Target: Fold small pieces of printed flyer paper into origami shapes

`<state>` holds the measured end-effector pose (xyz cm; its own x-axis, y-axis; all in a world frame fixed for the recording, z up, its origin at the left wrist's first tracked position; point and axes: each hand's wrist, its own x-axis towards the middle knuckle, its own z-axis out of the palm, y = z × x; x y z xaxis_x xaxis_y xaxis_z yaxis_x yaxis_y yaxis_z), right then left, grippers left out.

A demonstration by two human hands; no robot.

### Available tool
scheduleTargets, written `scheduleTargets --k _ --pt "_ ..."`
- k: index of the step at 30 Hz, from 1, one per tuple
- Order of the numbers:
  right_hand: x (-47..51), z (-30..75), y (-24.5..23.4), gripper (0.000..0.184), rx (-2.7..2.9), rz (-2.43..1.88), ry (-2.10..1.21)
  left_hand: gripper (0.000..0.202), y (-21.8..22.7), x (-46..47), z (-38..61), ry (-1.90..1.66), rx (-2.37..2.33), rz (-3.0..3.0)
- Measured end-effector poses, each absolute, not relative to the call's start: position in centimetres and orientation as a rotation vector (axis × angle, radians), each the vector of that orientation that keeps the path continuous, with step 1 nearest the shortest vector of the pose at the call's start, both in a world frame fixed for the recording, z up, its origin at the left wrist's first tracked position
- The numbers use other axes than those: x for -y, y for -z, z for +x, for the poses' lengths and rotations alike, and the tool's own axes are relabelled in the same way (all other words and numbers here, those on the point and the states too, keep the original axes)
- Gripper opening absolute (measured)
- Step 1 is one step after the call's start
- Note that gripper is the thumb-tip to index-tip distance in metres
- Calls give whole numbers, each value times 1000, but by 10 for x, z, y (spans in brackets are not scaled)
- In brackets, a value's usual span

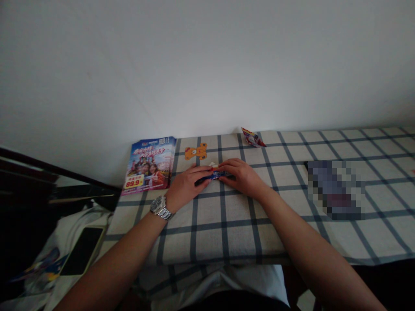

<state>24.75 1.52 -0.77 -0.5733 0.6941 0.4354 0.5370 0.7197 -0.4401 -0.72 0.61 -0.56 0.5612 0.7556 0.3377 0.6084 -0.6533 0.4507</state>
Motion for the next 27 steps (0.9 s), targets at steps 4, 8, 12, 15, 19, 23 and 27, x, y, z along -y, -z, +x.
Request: scheduleTargets --k 4,8,12,15,19,23,27 --pt "-15 247 9 25 2312 -933 -354 24 5 -6 -7 -764 -1123 2502" --pt "-14 245 7 20 2295 -942 -367 22 4 -7 -6 -791 -1106 2518" --pt "-12 243 4 15 2280 -935 -387 19 0 -6 -4 -814 -1132 2536" --pt "-11 241 4 14 2276 -935 -403 15 -3 -4 -4 -831 -1157 2542" --pt "-10 240 5 15 2276 -923 -412 8 -3 -3 -4 -805 -1198 2524" --pt "-9 240 4 17 2259 -949 -400 7 0 -3 -5 -794 -1225 2514" --pt "-7 239 1 17 2228 -941 -436 8 1 -3 -5 -807 -1265 2517"
